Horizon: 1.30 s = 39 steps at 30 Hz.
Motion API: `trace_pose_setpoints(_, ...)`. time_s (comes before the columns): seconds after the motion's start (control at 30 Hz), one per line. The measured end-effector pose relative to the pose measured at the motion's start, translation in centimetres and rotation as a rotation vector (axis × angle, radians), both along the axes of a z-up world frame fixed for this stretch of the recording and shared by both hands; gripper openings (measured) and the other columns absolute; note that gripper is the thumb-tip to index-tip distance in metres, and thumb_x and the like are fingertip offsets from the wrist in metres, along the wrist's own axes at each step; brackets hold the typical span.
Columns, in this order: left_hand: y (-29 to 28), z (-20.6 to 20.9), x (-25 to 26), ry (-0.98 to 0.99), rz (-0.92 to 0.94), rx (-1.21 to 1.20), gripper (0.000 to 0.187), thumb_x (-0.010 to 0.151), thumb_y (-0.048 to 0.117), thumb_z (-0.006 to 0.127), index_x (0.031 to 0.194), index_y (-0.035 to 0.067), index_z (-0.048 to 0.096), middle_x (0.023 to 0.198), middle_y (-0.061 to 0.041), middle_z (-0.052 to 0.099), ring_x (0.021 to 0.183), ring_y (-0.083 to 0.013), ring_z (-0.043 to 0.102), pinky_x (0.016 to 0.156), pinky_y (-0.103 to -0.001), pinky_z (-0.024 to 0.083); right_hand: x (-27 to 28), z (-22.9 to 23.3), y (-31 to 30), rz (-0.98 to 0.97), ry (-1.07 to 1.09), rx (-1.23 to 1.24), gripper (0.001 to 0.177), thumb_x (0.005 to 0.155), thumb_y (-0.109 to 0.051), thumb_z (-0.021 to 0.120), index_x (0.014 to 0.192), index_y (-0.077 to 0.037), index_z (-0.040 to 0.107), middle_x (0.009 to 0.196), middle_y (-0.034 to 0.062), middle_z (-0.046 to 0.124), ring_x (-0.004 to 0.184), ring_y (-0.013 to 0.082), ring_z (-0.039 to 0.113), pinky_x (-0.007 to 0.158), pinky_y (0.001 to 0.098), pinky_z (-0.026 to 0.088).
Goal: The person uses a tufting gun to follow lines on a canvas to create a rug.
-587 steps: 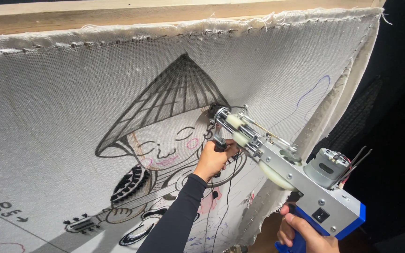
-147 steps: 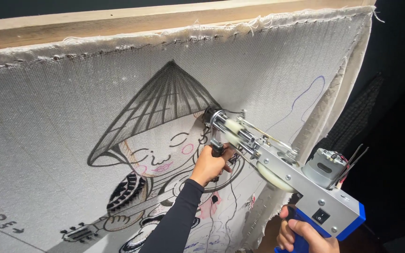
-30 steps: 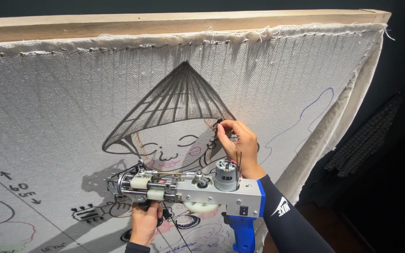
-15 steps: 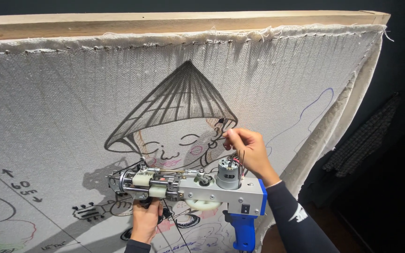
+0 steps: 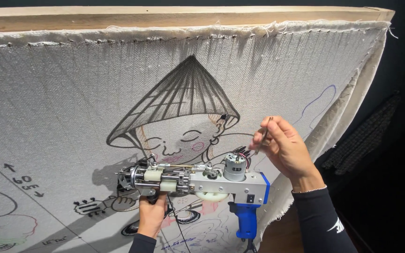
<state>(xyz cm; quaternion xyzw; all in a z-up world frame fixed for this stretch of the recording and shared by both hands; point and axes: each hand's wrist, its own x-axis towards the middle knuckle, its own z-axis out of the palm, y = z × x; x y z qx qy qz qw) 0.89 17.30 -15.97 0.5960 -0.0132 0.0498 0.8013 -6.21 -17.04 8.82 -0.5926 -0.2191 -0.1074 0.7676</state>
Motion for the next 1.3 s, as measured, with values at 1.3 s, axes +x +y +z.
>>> trace_pose_setpoints(1.3, -0.1, -1.3, 2.3, -0.083, -0.08, -0.042, 0.011, 0.089, 0.005, 0.069, 0.096, -0.001, 0.062, 0.067, -0.005, 0.062, 0.053, -0.0132, 0.053, 0.047, -0.03, 0.043, 5.1, -2.8, 5.0, -0.564, -0.358, -0.226, 0.019, 0.101, -0.005, 0.066, 0.12, 0.0, 0.067, 0.111, 0.0114, 0.073, 0.105, 0.0163, 0.071, 0.095, 0.0296, 0.057)
